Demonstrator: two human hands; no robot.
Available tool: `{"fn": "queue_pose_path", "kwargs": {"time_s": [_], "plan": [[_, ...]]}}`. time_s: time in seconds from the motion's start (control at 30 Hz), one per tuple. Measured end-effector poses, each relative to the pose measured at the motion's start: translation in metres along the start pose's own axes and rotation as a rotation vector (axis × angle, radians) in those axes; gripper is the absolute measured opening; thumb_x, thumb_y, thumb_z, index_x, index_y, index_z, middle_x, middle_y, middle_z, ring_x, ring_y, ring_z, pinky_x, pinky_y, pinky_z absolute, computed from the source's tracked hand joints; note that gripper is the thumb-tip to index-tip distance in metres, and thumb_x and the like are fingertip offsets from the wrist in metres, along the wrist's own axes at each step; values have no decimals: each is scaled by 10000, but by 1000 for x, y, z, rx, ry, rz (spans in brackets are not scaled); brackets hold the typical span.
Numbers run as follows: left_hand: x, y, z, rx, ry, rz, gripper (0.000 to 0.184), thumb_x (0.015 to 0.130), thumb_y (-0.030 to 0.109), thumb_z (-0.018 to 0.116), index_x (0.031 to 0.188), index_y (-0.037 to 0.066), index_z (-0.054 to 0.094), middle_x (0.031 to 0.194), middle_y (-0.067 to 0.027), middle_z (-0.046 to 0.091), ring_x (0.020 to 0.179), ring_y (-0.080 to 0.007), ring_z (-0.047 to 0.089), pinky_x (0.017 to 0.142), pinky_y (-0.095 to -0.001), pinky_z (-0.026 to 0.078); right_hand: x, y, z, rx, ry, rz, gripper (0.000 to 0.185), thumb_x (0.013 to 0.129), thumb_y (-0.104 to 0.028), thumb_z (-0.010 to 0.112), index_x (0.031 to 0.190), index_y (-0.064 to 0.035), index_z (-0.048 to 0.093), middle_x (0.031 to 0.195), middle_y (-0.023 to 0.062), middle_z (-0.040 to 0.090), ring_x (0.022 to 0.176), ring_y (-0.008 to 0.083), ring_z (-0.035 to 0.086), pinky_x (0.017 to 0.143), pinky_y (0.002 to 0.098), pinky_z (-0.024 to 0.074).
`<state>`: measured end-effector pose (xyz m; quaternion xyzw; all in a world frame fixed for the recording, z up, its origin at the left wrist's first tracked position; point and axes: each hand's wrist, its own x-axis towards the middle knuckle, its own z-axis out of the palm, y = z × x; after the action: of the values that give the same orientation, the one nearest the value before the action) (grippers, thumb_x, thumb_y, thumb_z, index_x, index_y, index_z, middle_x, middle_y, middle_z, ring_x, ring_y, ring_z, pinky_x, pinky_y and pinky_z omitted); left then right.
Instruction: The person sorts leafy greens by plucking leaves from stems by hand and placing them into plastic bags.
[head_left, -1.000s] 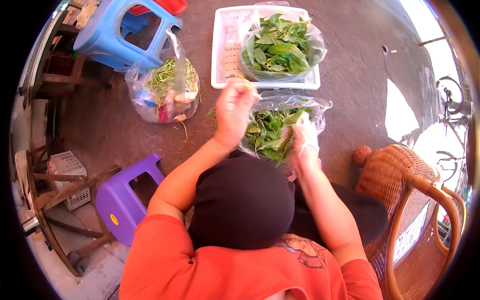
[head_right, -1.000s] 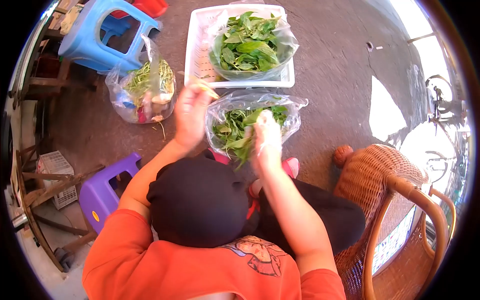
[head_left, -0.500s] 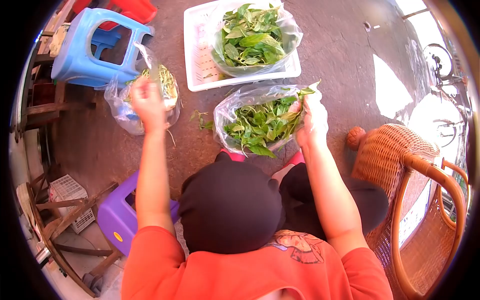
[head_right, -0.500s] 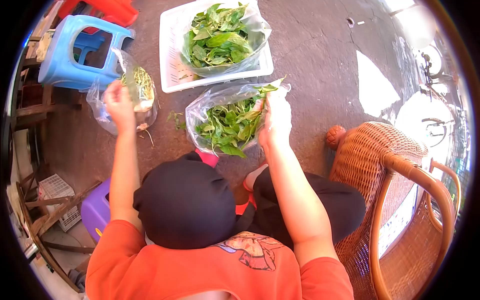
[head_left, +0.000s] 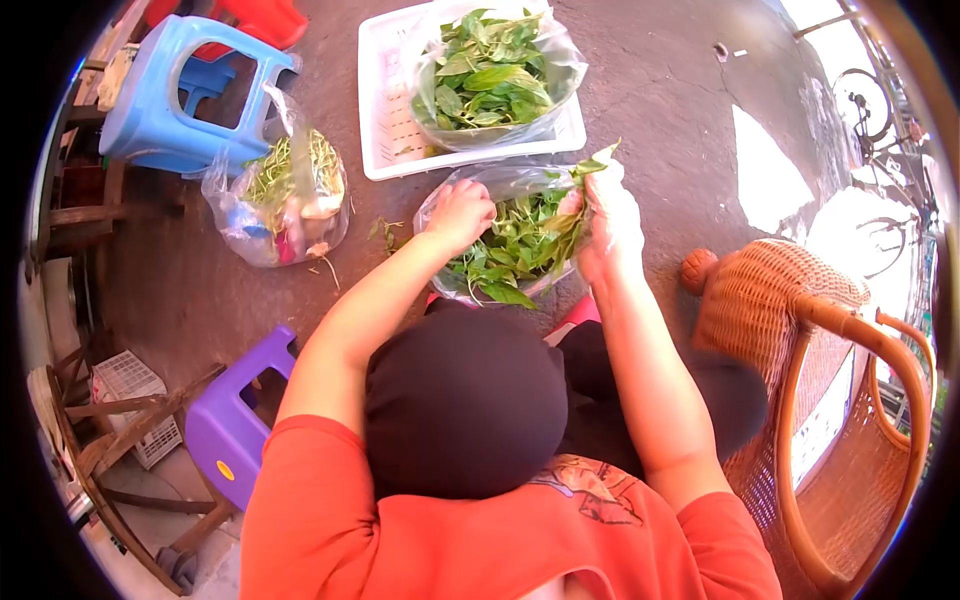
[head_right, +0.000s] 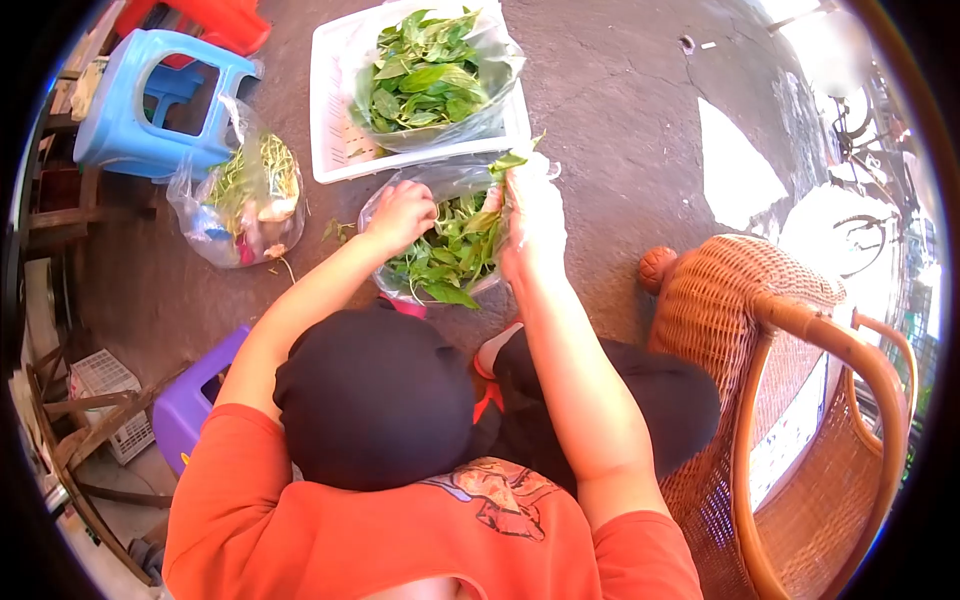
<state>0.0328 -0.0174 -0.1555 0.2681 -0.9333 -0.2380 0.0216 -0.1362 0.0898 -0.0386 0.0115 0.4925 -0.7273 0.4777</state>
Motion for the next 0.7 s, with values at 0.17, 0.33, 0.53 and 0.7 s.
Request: {"fn": "queue_pose_path", "kwargs": {"time_s": [0.17, 0.33, 0.53, 0.7], "plan": [[-7, 34, -78, -432, 64, -58, 121, 702, 129, 722, 757, 59, 640, 843, -44, 565, 886, -201, 517, 805, -313, 400, 4, -23, 9, -1, -24, -156, 122, 831, -167, 595, 899, -68, 577, 758, -6, 535, 651, 104, 466, 605, 240, 386], [-24, 59, -153, -352, -26, -34, 139, 699, 173, 724, 764, 68, 659, 773, -52, 599, 799, -181, 565, 740, -308, 436, -14, -44, 31, -656, -380, -236, 108, 819, -150, 567, 873, -57, 581, 733, -37, 509, 660, 66, 429, 588, 237, 363], [-47, 120, -238, -308, -105, -251, 125, 787, 136, 656, 799, 12, 646, 689, 16, 587, 663, -47, 506, 608, -240, 429, -72, -52, 60, -1055, -773, -502, 203, 852, -260, 581, 855, -65, 635, 672, -21, 566, 630, 105, 490, 614, 279, 396], [-67, 174, -267, -498, -90, -281, 182, 843, 179, 613, 866, -1, 627, 787, 8, 596, 730, -59, 521, 679, -220, 427, -97, -75, 63, -1230, -634, -1029, 176, 831, -246, 559, 795, -91, 632, 742, 99, 586, 698, 279, 564, 623, 365, 432]]}}
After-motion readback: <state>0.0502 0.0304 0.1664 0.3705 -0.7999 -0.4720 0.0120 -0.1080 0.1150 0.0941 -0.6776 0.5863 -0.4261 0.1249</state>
